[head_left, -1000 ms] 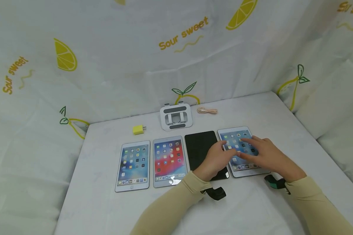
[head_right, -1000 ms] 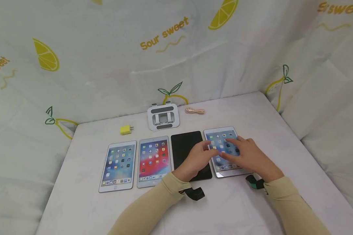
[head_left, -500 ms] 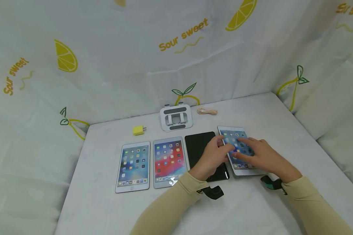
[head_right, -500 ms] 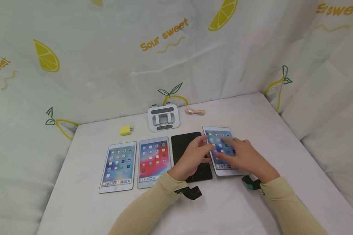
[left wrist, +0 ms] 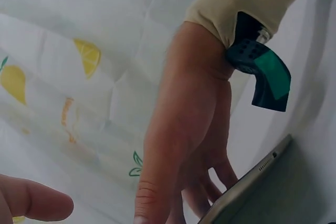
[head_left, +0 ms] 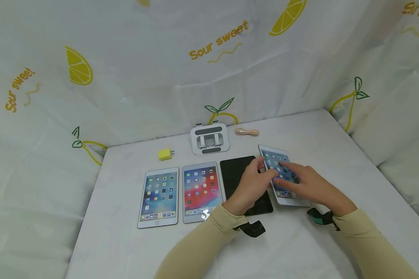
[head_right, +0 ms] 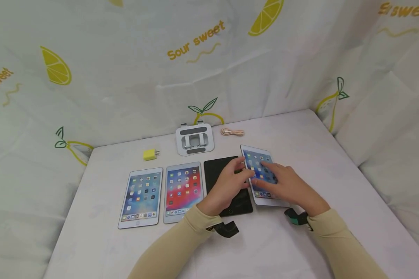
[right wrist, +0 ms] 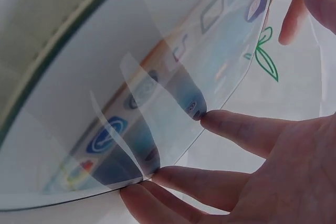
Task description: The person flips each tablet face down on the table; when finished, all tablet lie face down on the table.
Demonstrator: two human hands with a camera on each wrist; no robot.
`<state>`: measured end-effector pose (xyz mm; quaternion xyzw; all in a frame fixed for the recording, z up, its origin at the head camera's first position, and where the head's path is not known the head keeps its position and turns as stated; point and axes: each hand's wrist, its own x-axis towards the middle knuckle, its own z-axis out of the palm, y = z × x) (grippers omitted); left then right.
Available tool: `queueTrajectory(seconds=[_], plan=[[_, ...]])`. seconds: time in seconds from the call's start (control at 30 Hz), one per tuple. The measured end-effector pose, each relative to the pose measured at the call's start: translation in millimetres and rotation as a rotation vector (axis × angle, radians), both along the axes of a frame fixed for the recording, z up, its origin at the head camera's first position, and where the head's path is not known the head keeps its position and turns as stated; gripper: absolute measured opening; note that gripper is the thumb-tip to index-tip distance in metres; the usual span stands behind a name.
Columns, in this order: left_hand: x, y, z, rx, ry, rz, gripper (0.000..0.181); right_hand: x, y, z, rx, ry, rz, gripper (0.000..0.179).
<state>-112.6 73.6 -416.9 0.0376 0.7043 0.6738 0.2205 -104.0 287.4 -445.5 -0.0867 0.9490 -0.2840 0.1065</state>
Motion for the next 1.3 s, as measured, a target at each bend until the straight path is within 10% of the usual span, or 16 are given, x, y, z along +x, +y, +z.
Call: queueTrajectory(seconds=[1.3], plan=[[10.1,-1.4,7.6,0.071,0.159,0.019,0.063,6.5,-10.8,10.9,-0.344,-0.141,0.003,0.067]])
